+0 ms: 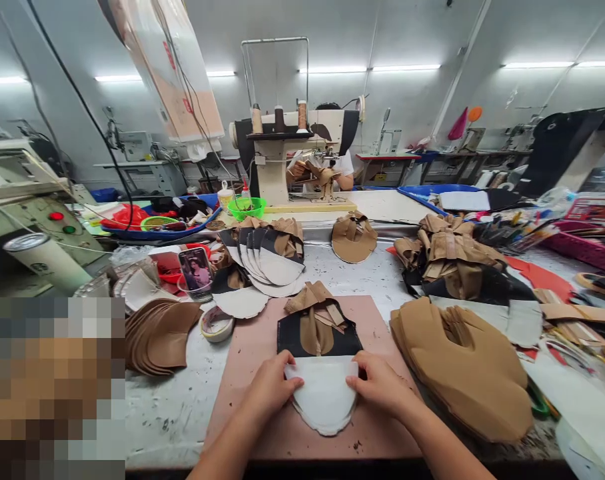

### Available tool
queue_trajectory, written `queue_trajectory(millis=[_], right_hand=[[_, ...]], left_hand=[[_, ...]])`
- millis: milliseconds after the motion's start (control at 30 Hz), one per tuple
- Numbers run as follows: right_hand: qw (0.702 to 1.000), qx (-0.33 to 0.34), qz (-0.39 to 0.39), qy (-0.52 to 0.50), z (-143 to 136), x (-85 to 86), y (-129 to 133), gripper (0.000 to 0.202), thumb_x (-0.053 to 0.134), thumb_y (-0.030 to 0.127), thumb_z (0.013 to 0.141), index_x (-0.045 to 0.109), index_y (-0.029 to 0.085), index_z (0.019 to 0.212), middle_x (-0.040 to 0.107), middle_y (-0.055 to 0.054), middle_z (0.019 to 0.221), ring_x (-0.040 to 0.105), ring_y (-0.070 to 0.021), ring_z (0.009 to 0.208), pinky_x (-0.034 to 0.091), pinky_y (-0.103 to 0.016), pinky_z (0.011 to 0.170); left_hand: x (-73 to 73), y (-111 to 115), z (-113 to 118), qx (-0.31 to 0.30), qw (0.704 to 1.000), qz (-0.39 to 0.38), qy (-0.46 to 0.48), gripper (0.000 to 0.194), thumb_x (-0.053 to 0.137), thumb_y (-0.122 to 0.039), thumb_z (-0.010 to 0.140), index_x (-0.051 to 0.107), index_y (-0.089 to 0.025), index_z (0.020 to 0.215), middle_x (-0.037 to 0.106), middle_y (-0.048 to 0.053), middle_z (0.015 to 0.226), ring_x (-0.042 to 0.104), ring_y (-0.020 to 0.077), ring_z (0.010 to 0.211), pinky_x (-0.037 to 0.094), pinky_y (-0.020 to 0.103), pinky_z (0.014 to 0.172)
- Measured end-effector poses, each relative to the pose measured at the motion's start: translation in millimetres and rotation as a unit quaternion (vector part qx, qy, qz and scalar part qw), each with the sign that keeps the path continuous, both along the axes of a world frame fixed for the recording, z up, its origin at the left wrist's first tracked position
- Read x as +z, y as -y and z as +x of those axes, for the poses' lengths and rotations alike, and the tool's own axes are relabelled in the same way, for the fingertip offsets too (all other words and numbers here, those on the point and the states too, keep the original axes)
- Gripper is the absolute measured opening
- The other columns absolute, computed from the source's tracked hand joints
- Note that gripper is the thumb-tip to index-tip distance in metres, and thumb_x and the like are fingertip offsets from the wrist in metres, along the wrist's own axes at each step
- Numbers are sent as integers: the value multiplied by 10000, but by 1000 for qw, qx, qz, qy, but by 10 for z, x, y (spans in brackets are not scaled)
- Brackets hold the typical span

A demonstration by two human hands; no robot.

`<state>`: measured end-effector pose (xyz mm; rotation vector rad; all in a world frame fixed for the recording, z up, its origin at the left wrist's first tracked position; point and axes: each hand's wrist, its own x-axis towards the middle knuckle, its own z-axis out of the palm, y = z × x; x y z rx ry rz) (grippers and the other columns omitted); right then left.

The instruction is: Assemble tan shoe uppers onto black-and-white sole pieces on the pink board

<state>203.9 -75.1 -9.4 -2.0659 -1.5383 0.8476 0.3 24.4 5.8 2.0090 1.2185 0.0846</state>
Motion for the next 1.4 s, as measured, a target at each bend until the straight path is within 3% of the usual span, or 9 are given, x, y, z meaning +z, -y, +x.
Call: queue_trajectory(millis=[133,233,333,500,700,867,967,1200,1400], right_hand=[[992,-13,24,126,-74,-51,75,64,494,217,742,530,188,697,576,-63,828,557,-201,774,415,-305,695],[968,-49,109,220,-109,-203,161,234,567,293,724,608,177,923,604,-128,1038,565,-288,938,431,-393,782],[939,54,235,244,-178,-438,205,443,552,337,781,540,222,1208,545,-112,1266,509,-304,1128,395,-429,916],[937,197,238,165,-301,-703,169,592,491,493,832,371,272,1368,420,-77,1383,414,-311,1245,375,-460,984],[974,173,124,79,-227,-129,169,618,503,435,841,341,190,1384,341,-125,1429,333,-271,1303,313,-447,1053],[967,-22,180,177,271,333,487,369,560,259,790,560,192,1152,534,-120,1255,476,-255,1155,383,-410,976],[947,-130,115,270,629,384,831,275,673,248,671,607,194,933,586,-121,1097,514,-305,1035,407,-445,874],[976,-121,80,163,1047,353,1117,123,606,297,698,561,218,782,633,-39,861,568,-224,814,407,-331,722],[983,-136,124,-25,1224,391,1121,109,609,302,653,575,199,647,662,-53,927,591,-216,871,429,-312,770]], left_hand=[[74,170,6,0,994,101,-36,335,625,-121,703,588,-186,1029,641,97,1019,580,289,984,426,380,826],[-14,302,-16,-90,979,184,9,411,539,-99,791,566,-271,1163,510,72,1311,389,292,1252,294,451,1018],[-228,369,-82,-217,951,206,79,437,555,-207,825,511,-295,1251,437,64,1377,337,314,1289,256,502,1054],[-493,337,-167,-236,947,188,108,624,604,-346,806,334,-328,1368,368,60,1405,308,320,1298,237,521,1060],[-467,232,-150,-266,919,285,55,538,512,-378,865,333,-317,1369,415,65,1382,390,297,1258,328,481,1016],[-514,77,-123,-280,844,449,93,356,517,-386,853,543,-349,1207,613,55,1191,574,245,1067,438,360,911],[-392,120,-93,-252,850,449,114,204,481,-351,866,655,-307,963,668,44,966,618,224,925,448,362,876],[85,328,252,-157,894,389,156,238,412,-279,880,646,-235,880,651,70,938,581,243,949,430,408,867],[346,738,1085,-399,858,282,159,232,485,-235,839,633,-226,1017,634,100,1085,559,255,1030,409,380,906]])
